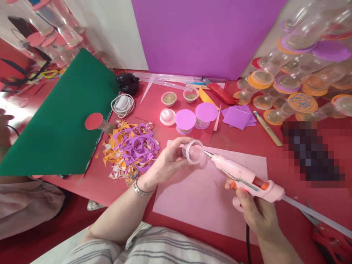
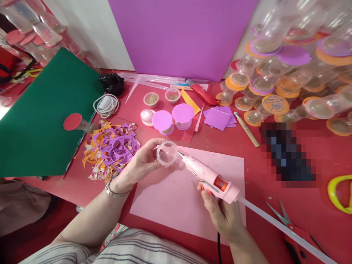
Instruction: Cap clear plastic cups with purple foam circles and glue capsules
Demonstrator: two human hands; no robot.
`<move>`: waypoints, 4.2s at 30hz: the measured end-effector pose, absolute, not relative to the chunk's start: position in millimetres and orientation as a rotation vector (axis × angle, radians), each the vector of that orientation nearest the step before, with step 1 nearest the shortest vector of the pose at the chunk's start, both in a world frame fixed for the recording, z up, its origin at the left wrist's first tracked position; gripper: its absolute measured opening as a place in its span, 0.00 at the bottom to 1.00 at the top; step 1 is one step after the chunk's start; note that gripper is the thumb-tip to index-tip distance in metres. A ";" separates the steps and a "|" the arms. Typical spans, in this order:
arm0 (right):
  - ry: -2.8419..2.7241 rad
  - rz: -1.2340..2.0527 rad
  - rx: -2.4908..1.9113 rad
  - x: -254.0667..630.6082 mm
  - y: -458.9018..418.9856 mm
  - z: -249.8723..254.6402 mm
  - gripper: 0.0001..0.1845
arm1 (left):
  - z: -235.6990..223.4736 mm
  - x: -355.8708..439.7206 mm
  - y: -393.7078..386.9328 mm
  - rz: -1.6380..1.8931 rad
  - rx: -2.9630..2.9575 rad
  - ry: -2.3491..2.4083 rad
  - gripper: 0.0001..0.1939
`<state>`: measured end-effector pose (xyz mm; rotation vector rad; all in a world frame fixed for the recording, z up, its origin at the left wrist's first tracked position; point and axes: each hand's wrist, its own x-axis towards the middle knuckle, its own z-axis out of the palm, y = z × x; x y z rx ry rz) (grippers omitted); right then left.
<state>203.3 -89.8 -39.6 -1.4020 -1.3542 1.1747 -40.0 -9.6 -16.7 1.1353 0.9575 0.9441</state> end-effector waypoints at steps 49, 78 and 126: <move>-1.427 0.965 -1.427 202.3 -88.4 -39.3 0.12 | -16.5 -39.2 -8.0 0.903 1.244 1.008 0.21; -1.404 1.099 -1.356 203.3 -83.2 -35.5 0.12 | -20.5 -40.4 -8.7 0.905 1.163 0.958 0.25; -1.629 0.838 -1.320 213.4 -82.0 -51.8 0.08 | -15.1 -41.4 -6.0 0.967 0.983 0.841 0.20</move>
